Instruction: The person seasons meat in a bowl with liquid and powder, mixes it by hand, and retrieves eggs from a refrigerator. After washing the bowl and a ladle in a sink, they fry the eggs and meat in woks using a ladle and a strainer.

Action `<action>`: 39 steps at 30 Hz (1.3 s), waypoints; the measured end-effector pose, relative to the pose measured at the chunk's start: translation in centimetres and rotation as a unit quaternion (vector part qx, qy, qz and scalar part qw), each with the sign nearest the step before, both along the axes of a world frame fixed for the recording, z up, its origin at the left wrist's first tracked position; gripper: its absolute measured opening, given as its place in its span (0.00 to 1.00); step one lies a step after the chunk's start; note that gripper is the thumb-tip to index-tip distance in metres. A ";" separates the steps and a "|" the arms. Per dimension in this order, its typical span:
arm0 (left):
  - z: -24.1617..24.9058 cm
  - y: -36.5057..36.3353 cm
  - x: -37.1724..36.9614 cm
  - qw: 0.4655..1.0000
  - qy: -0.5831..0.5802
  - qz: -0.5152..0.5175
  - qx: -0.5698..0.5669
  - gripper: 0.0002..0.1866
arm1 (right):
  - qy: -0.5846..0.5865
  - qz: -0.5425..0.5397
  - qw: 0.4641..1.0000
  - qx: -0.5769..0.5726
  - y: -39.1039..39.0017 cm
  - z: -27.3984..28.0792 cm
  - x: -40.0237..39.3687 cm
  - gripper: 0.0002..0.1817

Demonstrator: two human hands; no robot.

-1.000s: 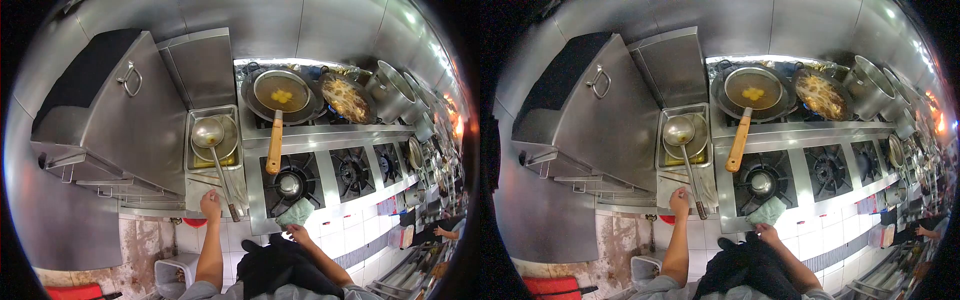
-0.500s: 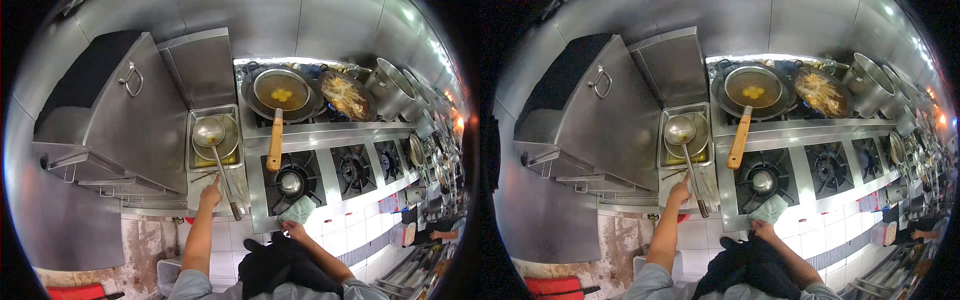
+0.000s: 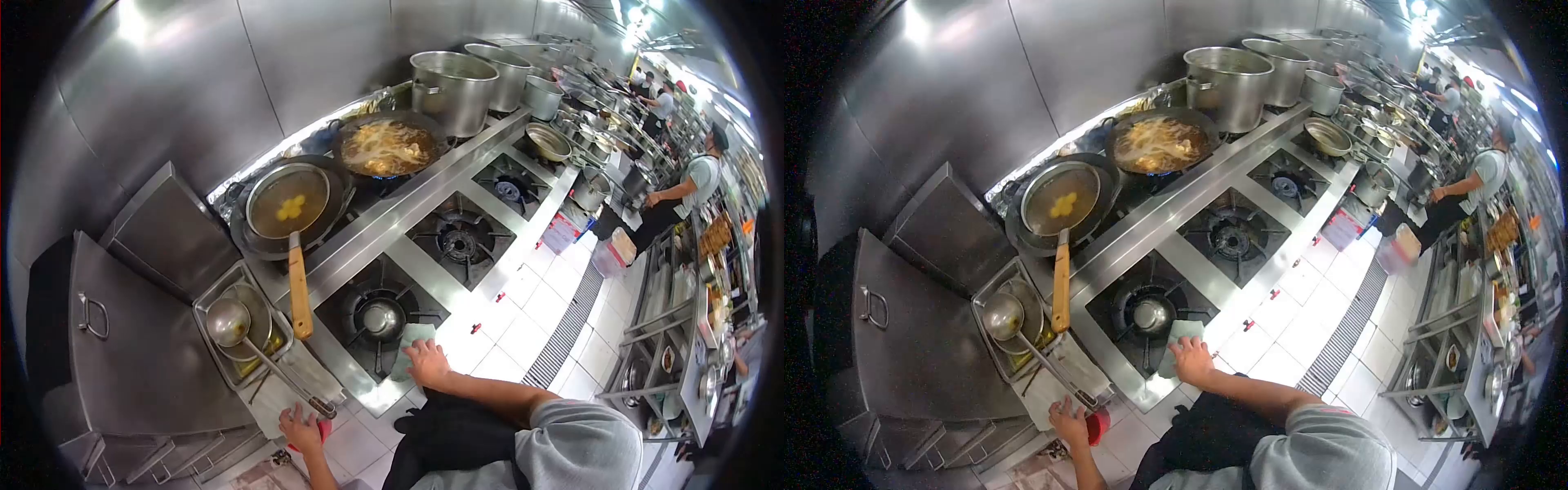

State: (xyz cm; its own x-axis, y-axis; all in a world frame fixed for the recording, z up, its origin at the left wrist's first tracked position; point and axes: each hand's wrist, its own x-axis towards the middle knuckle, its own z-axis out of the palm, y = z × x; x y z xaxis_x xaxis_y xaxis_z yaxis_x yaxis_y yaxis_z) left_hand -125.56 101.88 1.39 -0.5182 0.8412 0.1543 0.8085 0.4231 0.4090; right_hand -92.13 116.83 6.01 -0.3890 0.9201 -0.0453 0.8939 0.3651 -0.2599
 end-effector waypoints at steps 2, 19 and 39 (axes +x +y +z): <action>2.2 -0.4 2.3 0.995 0.091 0.020 -0.018 0.24 | -0.042 0.014 0.998 0.047 0.7 -1.0 0.2 0.22; -3.0 -10.9 11.4 0.955 -0.228 0.178 0.071 0.16 | -0.080 0.088 0.983 -0.139 -1.3 -3.3 4.9 0.13; -12.1 -22.2 20.6 0.627 -0.617 0.472 0.061 0.34 | 0.479 -0.057 0.385 -0.787 2.8 0.4 -26.1 0.07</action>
